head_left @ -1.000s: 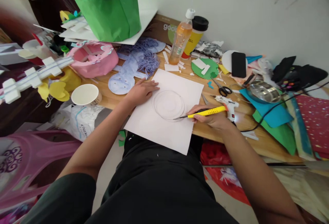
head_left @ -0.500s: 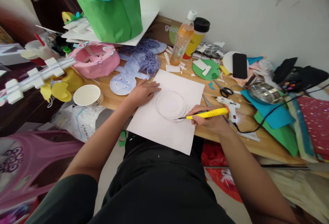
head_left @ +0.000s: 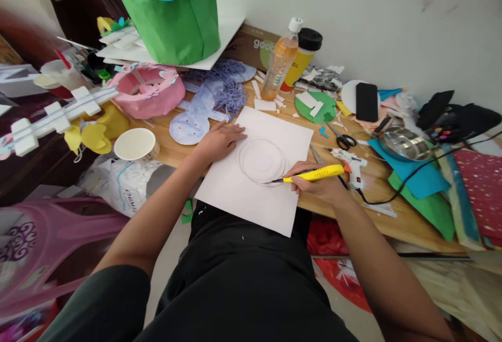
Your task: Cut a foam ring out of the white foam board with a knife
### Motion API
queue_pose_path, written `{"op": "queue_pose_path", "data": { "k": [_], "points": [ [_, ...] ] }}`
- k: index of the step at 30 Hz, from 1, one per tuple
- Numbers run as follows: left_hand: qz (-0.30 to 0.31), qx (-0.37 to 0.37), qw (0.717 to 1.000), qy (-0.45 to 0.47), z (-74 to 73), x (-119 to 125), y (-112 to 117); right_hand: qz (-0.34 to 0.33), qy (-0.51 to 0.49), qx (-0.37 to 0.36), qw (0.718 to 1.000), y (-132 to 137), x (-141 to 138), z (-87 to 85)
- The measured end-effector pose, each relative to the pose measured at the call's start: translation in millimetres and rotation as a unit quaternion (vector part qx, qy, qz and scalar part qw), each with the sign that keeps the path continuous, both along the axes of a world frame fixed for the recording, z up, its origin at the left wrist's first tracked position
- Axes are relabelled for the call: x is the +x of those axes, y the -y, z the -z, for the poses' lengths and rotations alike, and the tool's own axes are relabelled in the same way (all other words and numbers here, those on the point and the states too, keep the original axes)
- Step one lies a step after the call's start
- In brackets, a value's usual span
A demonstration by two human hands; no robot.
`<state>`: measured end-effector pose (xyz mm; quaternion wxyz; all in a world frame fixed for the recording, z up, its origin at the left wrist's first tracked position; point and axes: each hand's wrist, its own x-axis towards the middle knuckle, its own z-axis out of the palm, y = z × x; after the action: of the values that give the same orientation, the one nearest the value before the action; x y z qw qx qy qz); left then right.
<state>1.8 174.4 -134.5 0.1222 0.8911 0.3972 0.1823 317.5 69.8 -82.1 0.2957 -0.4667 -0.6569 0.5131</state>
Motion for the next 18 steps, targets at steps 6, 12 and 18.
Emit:
{"op": "queue_pose_path", "data": {
  "k": [6, 12, 18],
  "points": [
    [-0.001, -0.002, 1.000, -0.001, 0.5, 0.0, -0.2, 0.011, 0.006, 0.006, 1.000, 2.9, -7.1, -2.3],
    [-0.001, 0.002, 1.000, -0.001, 1.3, 0.2, -0.2, 0.050, -0.025, -0.048, 0.997, -0.2, -17.5, -4.9],
    [0.000, 0.006, 1.000, 0.003, 2.7, 0.3, -0.5, 0.014, 0.035, 0.031, 0.999, 7.3, -30.7, -12.4]
  ]
}}
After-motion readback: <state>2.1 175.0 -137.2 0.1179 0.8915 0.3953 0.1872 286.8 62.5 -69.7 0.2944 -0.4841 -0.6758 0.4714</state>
